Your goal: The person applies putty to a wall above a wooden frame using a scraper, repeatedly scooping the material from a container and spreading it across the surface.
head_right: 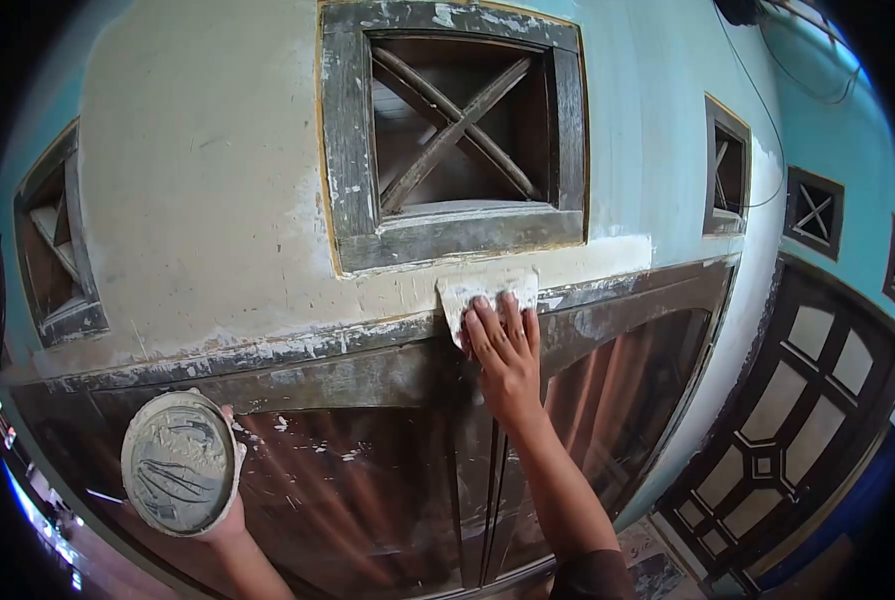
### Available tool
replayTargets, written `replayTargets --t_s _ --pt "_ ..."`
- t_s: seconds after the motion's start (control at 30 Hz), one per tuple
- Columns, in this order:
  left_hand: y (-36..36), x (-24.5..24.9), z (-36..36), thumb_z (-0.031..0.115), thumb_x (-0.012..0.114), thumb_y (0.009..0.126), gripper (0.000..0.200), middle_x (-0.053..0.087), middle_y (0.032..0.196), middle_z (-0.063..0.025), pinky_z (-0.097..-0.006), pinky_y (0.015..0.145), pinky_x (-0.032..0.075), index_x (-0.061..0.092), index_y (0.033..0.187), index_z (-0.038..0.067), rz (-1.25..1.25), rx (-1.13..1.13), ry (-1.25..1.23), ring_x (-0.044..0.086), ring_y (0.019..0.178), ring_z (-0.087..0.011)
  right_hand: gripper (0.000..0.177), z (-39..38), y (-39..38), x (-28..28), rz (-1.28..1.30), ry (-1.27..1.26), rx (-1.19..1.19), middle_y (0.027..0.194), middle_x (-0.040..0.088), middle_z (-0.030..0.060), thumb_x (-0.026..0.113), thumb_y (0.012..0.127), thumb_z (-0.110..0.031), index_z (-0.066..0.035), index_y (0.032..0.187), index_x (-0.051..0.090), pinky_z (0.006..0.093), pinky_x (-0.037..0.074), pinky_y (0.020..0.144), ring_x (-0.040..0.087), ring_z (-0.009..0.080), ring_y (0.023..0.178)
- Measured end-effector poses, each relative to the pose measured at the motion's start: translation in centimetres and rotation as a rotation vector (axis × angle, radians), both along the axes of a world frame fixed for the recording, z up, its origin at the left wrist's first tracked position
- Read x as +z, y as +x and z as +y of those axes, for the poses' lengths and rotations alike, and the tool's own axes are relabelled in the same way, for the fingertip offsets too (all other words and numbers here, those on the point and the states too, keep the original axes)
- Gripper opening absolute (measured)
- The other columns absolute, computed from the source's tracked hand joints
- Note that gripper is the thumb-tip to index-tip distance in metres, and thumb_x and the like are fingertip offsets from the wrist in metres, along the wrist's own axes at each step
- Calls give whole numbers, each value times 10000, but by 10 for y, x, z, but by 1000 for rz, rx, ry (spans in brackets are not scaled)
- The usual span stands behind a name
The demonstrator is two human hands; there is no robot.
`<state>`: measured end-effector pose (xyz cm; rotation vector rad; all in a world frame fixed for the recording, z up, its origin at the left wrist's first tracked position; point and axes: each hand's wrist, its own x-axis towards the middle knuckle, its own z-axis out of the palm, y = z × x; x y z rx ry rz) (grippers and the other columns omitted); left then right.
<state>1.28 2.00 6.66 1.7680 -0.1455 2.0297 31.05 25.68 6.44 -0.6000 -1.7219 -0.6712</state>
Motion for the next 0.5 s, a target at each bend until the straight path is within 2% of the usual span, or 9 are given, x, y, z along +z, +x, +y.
replayTargets --t_s 0.07,0.1,0.13,0.17,0.27,0.3,0.33,0.4,0.5 --pt "3 0 -2 685 362 950 854 273 1602 -161 -669 1056 393 228 1570 113 -39 -65 -17 303 1420 -493 547 0 2 -14 10 -11 2 1443 543 105 580 817 34 -75 1353 582 567 219 1170 390 374 1427" --pt "-1 -6 1 681 363 951 860 274 1596 -181 -665 1040 412 216 1571 103 -44 18 -2 332 1403 -497 500 3 3 -21 19 30 -21 1427 558 108 605 844 6 -73 1338 593 564 235 1165 411 379 1411" --pt "-2 -12 2 674 383 951 872 261 1593 -213 -666 1043 409 196 1573 92 -111 -34 -8 334 1397 -510 455 1 4 -26 29 62 -45 1411 572 111 629 871 -22 -72 1322 605 561 251 1159 432 384 1396" --pt "-3 -15 3 667 418 944 887 249 1594 -222 -674 1057 386 187 1574 87 -138 -130 -35 311 1408 -511 411 -1 6 -27 68 123 -38 1378 597 121 683 892 -81 -63 1298 618 566 278 1145 463 406 1366" --pt "10 -6 -1 659 521 910 938 204 1608 -227 -712 1100 290 176 1578 96 -197 -352 -33 220 1451 -506 416 -6 10 -6 131 213 -26 1379 593 136 694 875 -58 -53 1286 629 587 267 1143 448 440 1367" --pt "-3 -25 -1 665 565 883 961 173 1627 -191 -745 1112 216 182 1581 127 -400 -500 -188 161 1471 -499 437 -6 10 3 109 157 -60 1393 581 139 656 869 -21 -52 1304 620 589 268 1141 435 444 1375" --pt "1 -22 0 665 565 883 961 173 1627 -191 -745 1112 216 182 1581 127 -402 -495 -198 161 1471 -499 511 -7 7 12 73 142 -57 1431 548 136 600 841 26 -51 1346 585 581 250 1152 408 428 1398" --pt "10 -11 8 864 435 793 1097 169 1613 -247 -708 1125 249 202 1579 136 -261 -385 -73 230 1407 -582 566 0 4 15 -18 42 -46 1461 518 127 568 819 44 -53 1376 551 569 230 1162 389 405 1414" --pt "-1 -25 7 861 470 779 1119 159 1613 -253 -704 1110 280 172 1586 146 -293 -381 -144 201 1407 -600 570 10 1 -11 -34 39 -88 1466 511 127 567 814 37 -53 1376 548 563 221 1169 389 395 1418"
